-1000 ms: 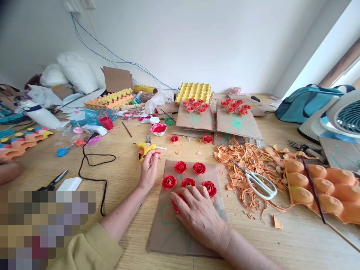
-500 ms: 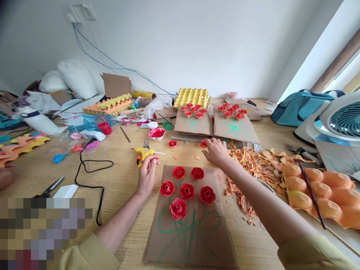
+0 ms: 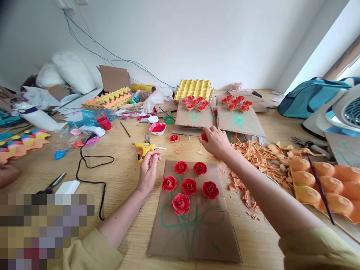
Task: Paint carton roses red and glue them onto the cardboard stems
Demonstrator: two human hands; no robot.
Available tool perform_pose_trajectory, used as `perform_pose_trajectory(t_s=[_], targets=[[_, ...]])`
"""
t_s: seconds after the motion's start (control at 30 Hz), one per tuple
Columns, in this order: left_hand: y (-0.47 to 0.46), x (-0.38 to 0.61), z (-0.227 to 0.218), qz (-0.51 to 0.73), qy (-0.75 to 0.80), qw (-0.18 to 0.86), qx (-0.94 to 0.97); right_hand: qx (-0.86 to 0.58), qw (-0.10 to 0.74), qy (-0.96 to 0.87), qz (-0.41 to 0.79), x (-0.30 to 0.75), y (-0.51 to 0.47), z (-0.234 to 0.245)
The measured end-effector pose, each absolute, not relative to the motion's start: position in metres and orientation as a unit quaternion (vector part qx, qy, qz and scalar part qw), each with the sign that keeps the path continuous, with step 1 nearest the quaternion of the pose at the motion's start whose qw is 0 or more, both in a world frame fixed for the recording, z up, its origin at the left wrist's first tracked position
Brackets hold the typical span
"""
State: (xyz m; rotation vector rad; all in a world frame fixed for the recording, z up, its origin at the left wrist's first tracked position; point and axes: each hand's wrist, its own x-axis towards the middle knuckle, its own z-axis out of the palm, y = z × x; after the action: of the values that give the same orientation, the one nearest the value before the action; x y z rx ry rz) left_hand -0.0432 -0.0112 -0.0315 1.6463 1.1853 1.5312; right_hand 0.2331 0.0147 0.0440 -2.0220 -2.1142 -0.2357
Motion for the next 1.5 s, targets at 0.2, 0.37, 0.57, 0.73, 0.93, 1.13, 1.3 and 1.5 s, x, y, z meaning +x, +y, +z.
perform_pose_trajectory(t_s=[0.2, 0.37, 0.57, 0.73, 0.93, 1.13, 1.3, 1.5], targets=[[-0.009, -0.042, -0.033, 0.578, 0.441, 0.305, 0.615, -0.599, 0.179, -0.779, -0.054, 0.232, -0.11, 0.059], [-0.008, -0.042, -0.035, 0.581, 0.439, 0.307, 0.612, -0.527, 0.225, -0.819, -0.03, 0.221, -0.182, 0.028], [-0.008, -0.043, -0.035, 0.578, 0.442, 0.301, 0.616, -0.498, 0.205, -0.843, -0.009, 0.2, -0.19, 0.016], [-0.009, -0.043, -0.035, 0.574, 0.441, 0.3, 0.621, -0.477, 0.201, -0.855, -0.01, 0.196, -0.186, 0.009], [-0.009, -0.043, -0.035, 0.57, 0.44, 0.299, 0.627, -0.476, 0.196, -0.857, -0.023, 0.193, -0.185, 0.002], [-0.009, -0.043, -0.035, 0.568, 0.432, 0.298, 0.634, -0.497, 0.2, -0.844, -0.011, 0.195, -0.177, 0.013], [-0.009, -0.043, -0.036, 0.57, 0.426, 0.293, 0.639, -0.513, 0.141, -0.846, 0.035, 0.191, -0.139, 0.031], [-0.01, -0.044, -0.037, 0.566, 0.424, 0.299, 0.641, -0.484, 0.092, -0.868, 0.06, 0.182, -0.111, 0.037]])
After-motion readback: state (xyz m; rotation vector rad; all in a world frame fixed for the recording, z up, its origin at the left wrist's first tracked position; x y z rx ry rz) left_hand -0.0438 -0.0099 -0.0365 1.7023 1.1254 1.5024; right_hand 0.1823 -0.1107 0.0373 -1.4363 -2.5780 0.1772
